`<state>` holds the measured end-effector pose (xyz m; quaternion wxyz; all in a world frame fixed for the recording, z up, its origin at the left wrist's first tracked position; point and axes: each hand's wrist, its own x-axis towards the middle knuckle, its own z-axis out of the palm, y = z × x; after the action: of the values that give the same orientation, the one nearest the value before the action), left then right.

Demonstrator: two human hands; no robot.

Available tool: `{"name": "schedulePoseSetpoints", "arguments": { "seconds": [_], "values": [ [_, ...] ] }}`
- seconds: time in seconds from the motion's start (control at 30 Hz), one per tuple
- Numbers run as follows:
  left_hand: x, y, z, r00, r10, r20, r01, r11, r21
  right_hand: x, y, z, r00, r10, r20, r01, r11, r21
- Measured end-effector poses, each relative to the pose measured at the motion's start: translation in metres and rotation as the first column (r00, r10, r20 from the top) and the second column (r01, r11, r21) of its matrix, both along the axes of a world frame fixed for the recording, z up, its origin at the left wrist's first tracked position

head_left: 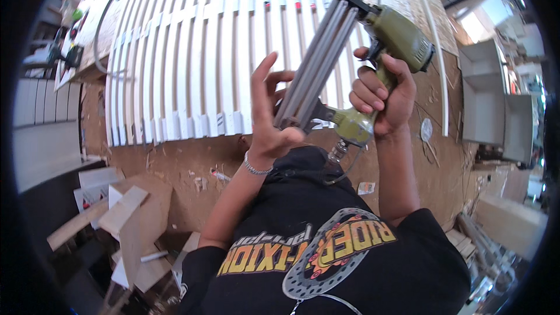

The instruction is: The person constructs a wooden slatted panel, using a pneumatic nail gun to secure slats, applying glue with a squeeze bottle, and trimming material with hand cutters.

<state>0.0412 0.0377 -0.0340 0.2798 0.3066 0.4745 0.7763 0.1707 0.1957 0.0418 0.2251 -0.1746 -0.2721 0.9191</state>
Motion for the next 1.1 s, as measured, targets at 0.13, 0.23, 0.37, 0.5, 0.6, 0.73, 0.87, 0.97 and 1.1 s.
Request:
{"name": "schedulePoseSetpoints", "arguments": {
  "seconds": [0.13, 0.23, 0.37, 0.5, 0.6, 0.73, 0.87, 0.97, 1.1],
  "values": [
    [-0.002, -0.005, 0.016, 0.995, -0.089, -0.043, 0.091, 0.995, 0.05, 0.003, -0.003, -0.007, 0.998, 0.032, -0.063, -0.038, 0.994, -0.103],
    [-0.003, -0.012, 0.002, 0.991, -0.126, -0.045, 0.118, 0.982, -0.149, 0.004, 0.005, -0.007, 0.993, -0.04, 0.113, 0.039, 0.999, 0.01],
    [-0.024, -0.033, -0.05, 0.909, -0.414, -0.043, 0.258, 0.642, -0.722, 0.007, 0.014, 0.008, 0.794, -0.266, 0.546, -0.037, 0.877, 0.48],
    [-0.064, -0.038, -0.096, 0.854, -0.175, -0.49, -0.297, 0.61, -0.735, 0.01, 0.009, 0.0, 0.709, -0.308, 0.635, -0.179, 0.792, 0.583],
    [-0.112, -0.008, -0.122, 0.617, -0.203, -0.76, -0.545, 0.586, -0.6, 0.015, 0.001, -0.028, 0.738, -0.197, 0.645, -0.09, 0.919, 0.384],
    [-0.133, 0.027, -0.12, 0.439, -0.43, -0.789, -0.563, 0.553, -0.615, 0.042, -0.012, -0.044, 0.709, -0.217, 0.671, -0.015, 0.946, 0.323],
    [-0.137, 0.042, -0.12, 0.376, -0.546, -0.749, -0.588, 0.483, -0.648, 0.074, -0.012, -0.052, 0.653, -0.341, 0.676, 0.068, 0.915, 0.397],
    [-0.132, 0.046, -0.118, 0.339, -0.584, -0.738, -0.601, 0.469, -0.647, 0.095, -0.008, -0.055, 0.639, -0.41, 0.651, 0.179, 0.902, 0.393],
    [-0.131, 0.052, -0.117, 0.38, -0.577, -0.723, -0.566, 0.474, -0.675, 0.116, -0.005, -0.058, 0.634, -0.474, 0.611, 0.305, 0.879, 0.366]
  ]
}}
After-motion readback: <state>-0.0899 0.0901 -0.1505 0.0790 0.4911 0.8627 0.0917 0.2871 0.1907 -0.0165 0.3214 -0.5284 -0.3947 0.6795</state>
